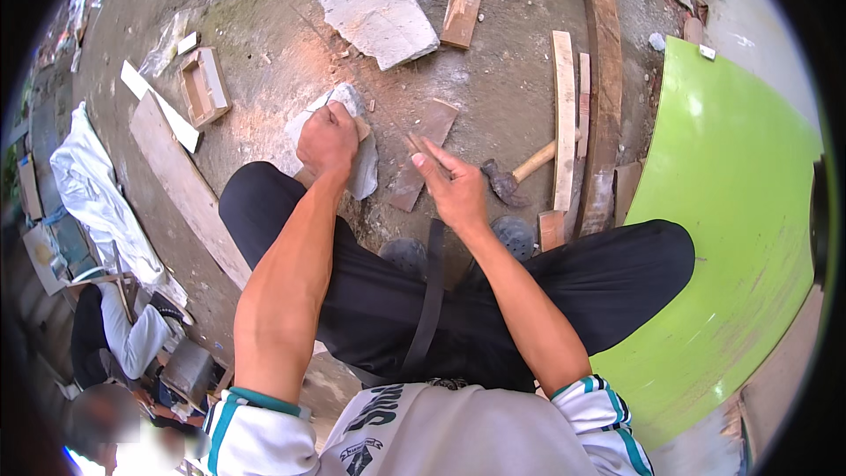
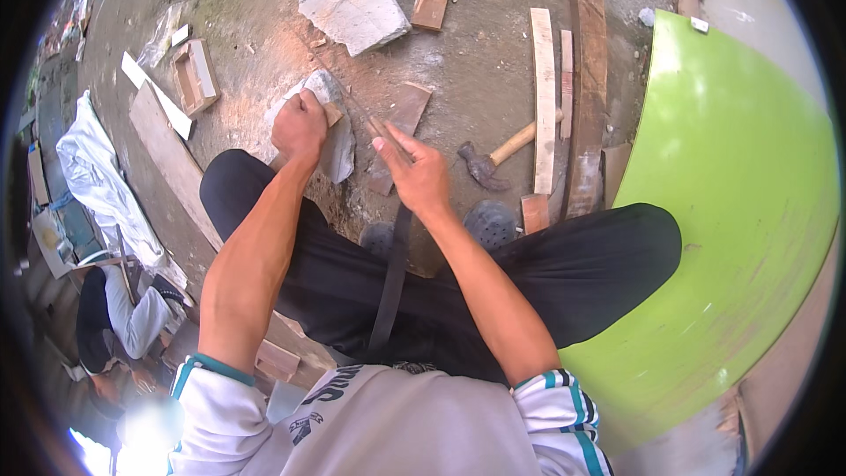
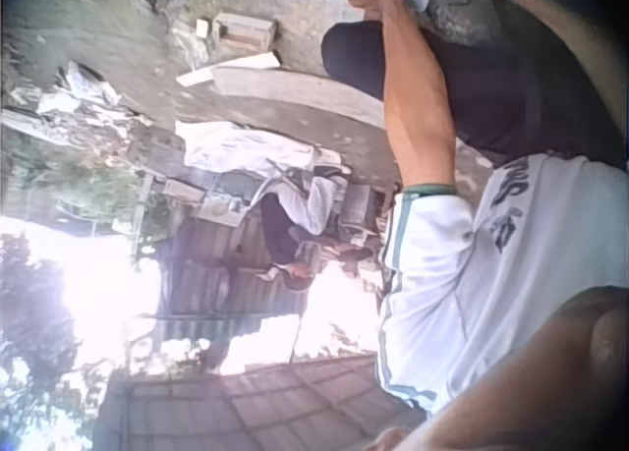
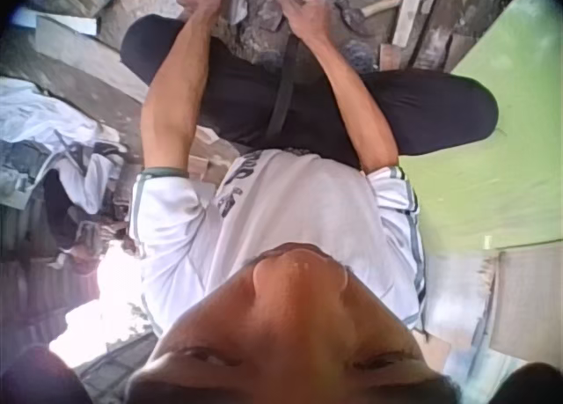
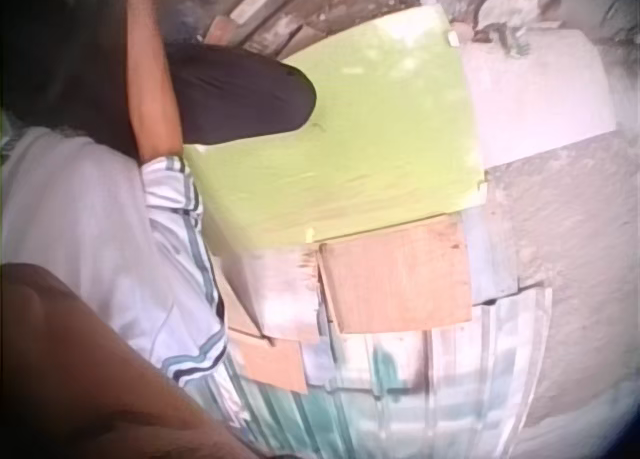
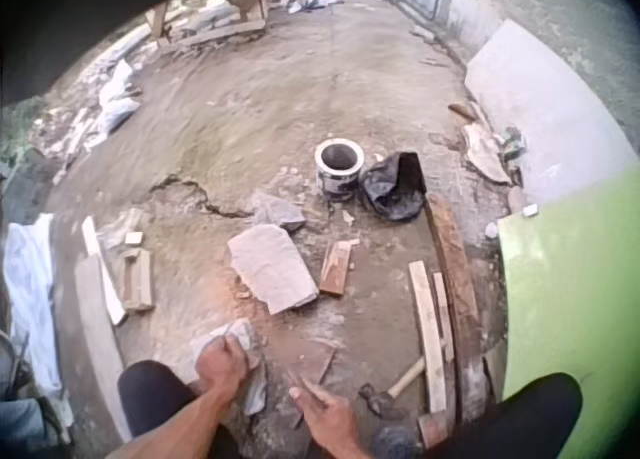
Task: The person sits on the ground and uses a hand saw to sand a small piece of wood. They repeatedly rub the saw blade against the wood surface, occasionally pausing to inspect the piece before continuing.
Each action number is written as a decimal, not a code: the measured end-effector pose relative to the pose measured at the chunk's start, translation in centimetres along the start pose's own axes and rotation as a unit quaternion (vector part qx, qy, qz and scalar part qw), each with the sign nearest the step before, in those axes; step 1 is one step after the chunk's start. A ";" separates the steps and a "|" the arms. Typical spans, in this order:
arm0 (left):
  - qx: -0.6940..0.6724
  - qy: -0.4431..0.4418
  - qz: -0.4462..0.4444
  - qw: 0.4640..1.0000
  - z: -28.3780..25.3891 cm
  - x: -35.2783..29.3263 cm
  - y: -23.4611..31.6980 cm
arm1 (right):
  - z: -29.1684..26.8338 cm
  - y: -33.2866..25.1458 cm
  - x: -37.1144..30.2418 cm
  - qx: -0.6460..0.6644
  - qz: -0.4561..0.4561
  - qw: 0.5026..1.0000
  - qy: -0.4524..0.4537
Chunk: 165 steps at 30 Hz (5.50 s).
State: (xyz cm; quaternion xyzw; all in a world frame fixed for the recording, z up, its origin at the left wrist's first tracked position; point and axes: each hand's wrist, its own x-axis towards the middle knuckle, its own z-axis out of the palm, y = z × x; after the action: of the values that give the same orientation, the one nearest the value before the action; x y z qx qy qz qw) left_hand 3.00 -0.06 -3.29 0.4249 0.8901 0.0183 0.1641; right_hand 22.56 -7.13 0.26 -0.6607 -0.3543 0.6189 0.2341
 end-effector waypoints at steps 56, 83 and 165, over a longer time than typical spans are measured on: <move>-0.008 0.018 0.012 1.000 1.3 0.0 1.1 | -0.1 0.6 2.9 -0.092 -0.025 0.992 -0.084; -0.019 0.022 0.013 1.000 1.0 0.3 1.4 | -2.7 4.4 -0.7 -0.118 -0.007 0.992 -0.040; -0.424 0.104 0.451 0.779 -30.4 -8.5 -7.9 | 1.6 -21.2 -12.9 -0.324 -0.336 0.854 -0.228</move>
State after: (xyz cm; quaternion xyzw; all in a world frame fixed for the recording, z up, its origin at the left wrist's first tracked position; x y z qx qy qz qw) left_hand -7.27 -8.36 26.44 0.6609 0.5108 0.5096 0.2065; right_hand 17.46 -3.58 24.29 -0.3804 -0.7790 0.4855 0.1130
